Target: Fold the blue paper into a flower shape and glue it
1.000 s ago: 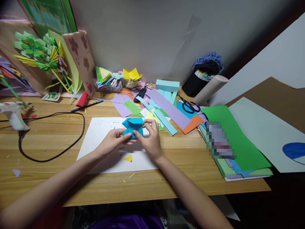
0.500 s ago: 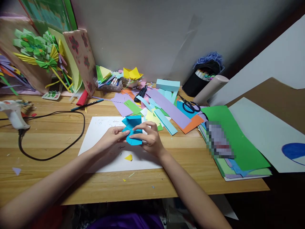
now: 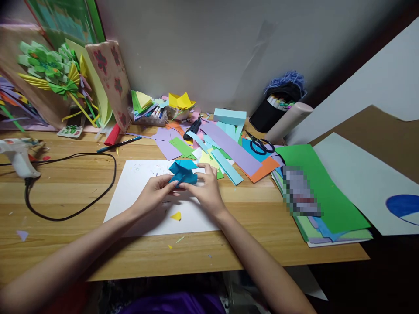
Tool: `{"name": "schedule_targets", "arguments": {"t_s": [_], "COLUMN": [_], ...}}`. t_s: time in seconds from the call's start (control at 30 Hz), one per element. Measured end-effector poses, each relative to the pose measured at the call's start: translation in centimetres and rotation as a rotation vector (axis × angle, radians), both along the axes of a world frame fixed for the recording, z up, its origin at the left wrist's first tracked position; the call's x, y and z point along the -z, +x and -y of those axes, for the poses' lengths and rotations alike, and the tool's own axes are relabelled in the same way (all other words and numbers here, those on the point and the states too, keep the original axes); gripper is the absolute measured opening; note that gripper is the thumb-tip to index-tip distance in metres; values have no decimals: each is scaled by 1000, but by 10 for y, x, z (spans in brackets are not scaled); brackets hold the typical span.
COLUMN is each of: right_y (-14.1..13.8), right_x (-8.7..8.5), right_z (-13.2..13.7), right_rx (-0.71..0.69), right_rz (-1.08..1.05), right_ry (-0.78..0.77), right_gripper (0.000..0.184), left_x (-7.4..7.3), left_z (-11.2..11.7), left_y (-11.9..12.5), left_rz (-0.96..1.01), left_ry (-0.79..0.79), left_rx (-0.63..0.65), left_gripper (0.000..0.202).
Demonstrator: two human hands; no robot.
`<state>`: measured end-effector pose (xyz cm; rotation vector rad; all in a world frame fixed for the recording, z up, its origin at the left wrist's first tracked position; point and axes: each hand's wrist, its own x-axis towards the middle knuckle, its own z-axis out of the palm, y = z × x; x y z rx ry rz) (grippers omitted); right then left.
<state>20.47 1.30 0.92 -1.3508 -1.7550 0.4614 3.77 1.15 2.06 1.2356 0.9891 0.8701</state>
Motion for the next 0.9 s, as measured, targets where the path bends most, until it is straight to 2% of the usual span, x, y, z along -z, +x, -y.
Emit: {"name": "schedule_targets", "arguments": {"t_s": [0.13,0.27,0.47,0.67,0.8,0.9], "right_y": [3,1,1,3,8,8], "right_x": [0,3,7,-5,-9,-9], "right_z": [-3,-4,-5,0,3,3], "right_rx": [-58,-120,-162,-268,-310,-340], "right_rz": [-129,-229,-362,-270,-32,110], "right_ry": [-80,-133,-153,-93,71,118], "right_gripper": [23,31,19,4,8,9], "left_x": [-2,-1,-4,-2,2,2], "left_z": [2,2,1,-4,-7,-7], "left_y": [1,2,4,1,-3,-3], "left_rz": [0,-36,67,164,192,225], "left_ry": [-29,-51,-131,-289,-337,-342], "left_rx": [35,-48,-33,-22,-46,-53], "left_gripper": [28,28,32,37,36,37]}}
